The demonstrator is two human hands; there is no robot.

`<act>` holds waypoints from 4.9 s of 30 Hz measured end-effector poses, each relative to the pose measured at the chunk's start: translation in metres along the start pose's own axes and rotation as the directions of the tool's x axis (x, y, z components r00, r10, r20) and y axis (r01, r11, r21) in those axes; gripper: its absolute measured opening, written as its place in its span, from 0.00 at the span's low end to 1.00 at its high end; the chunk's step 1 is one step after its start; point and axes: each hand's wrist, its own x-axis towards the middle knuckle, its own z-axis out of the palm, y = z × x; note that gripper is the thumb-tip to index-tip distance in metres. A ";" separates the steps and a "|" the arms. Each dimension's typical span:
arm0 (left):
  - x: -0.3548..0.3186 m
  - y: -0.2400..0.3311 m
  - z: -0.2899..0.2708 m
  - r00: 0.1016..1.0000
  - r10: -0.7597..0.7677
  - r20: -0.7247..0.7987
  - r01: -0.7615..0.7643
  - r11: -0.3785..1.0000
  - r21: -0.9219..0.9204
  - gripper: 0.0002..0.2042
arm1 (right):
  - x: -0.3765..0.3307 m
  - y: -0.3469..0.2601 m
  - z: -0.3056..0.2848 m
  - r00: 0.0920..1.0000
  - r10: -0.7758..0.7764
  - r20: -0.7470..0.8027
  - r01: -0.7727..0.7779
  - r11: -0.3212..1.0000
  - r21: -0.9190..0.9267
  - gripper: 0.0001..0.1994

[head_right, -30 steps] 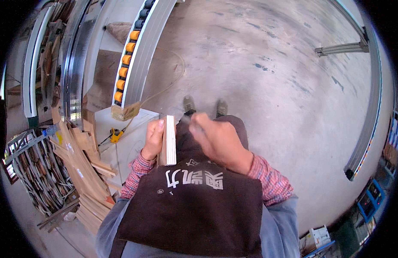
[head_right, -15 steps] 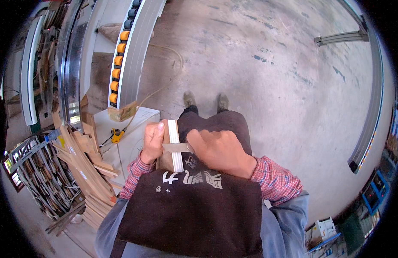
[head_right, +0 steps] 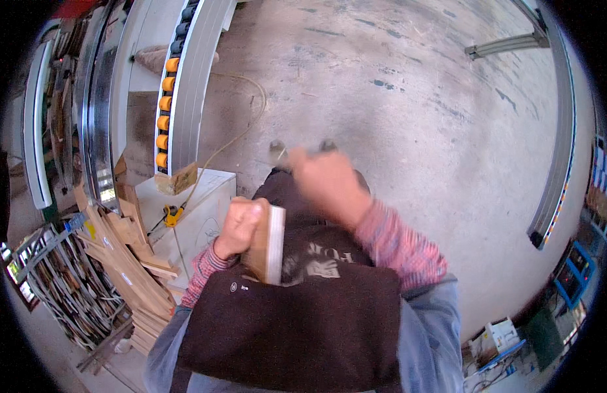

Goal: The person repeatedly picks up rectangular wooden boards from a pile, uses a utility knife to shave thin strips from the edges, and places the boards back on the pile. The process is repeated for several boards throughout the clip.

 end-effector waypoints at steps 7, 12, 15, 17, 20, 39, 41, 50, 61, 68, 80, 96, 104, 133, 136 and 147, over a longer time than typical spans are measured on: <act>-0.002 -0.009 -0.017 0.956 -0.189 -0.226 0.175 0.981 -0.079 0.23 | 0.021 0.024 -0.007 0.999 -0.011 -0.043 0.015 0.996 0.092 0.06; 0.011 -0.010 -0.018 0.947 -0.141 -0.288 0.136 0.990 -0.037 0.23 | -0.018 -0.028 -0.050 0.942 -0.317 -0.107 0.329 0.937 0.115 0.07; 0.015 0.001 -0.016 0.944 -0.157 -0.289 0.155 0.987 -0.032 0.22 | -0.031 -0.039 -0.063 0.920 -0.382 -0.084 0.391 0.901 0.190 0.08; 0.015 0.000 -0.018 0.948 -0.156 -0.278 0.155 0.988 -0.025 0.22 | -0.031 -0.039 -0.064 0.918 -0.388 -0.078 0.396 0.900 0.185 0.08; 0.012 0.003 -0.017 0.951 -0.168 -0.258 0.162 0.986 -0.045 0.23 | -0.030 -0.037 -0.057 0.931 -0.354 -0.090 0.364 0.919 0.152 0.07; 0.011 0.012 -0.005 0.981 -0.090 -0.169 0.090 0.996 -0.010 0.22 | 0.001 0.026 -0.022 1.000 0.005 0.004 -0.005 0.996 0.089 0.06; 0.008 0.003 -0.006 0.980 -0.091 -0.179 0.091 0.996 -0.010 0.22 | -0.007 -0.005 -0.047 0.994 -0.100 -0.044 0.106 0.982 0.159 0.07; 0.022 0.012 -0.007 0.978 -0.133 -0.160 0.129 0.991 -0.034 0.23 | -0.022 -0.034 -0.061 0.936 -0.327 -0.133 0.346 0.925 0.160 0.08; 0.023 0.004 -0.007 0.988 -0.095 -0.122 0.090 0.995 -0.043 0.23 | -0.009 -0.020 -0.048 0.963 -0.256 -0.087 0.266 0.953 0.147 0.08; 0.011 0.020 -0.010 0.994 -0.075 -0.074 0.070 0.995 -0.069 0.27 | 0.006 0.023 -0.001 1.000 -0.026 0.017 0.026 1.000 0.004 0.07; 0.012 0.003 -0.012 0.967 -0.161 -0.197 0.145 0.985 -0.093 0.22 | -0.015 -0.026 -0.053 0.943 -0.331 -0.027 0.329 0.922 0.205 0.07; 0.035 0.016 -0.017 0.983 -0.089 -0.160 0.085 0.996 -0.030 0.24 | 0.004 0.010 -0.057 0.993 -0.098 -0.068 0.114 0.945 0.308 0.07; 0.022 0.007 -0.020 0.974 -0.138 -0.177 0.130 0.990 -0.057 0.29 | 0.008 0.000 -0.061 0.877 0.003 0.481 -0.477 0.132 0.869 0.15; -0.002 0.026 -0.013 0.962 -0.105 -0.250 0.104 0.994 -0.018 0.22 | -0.039 -0.052 -0.079 0.849 -0.521 -0.088 0.519 0.853 -0.055 0.13; -0.003 0.020 -0.011 0.954 -0.141 -0.265 0.138 0.990 -0.027 0.22 | -0.043 -0.053 -0.077 0.858 -0.504 -0.098 0.503 0.864 -0.036 0.10; -0.001 0.007 -0.012 0.958 -0.092 -0.273 0.100 0.995 0.014 0.22 | -0.033 -0.036 -0.062 0.915 -0.393 -0.090 0.397 0.917 0.041 0.08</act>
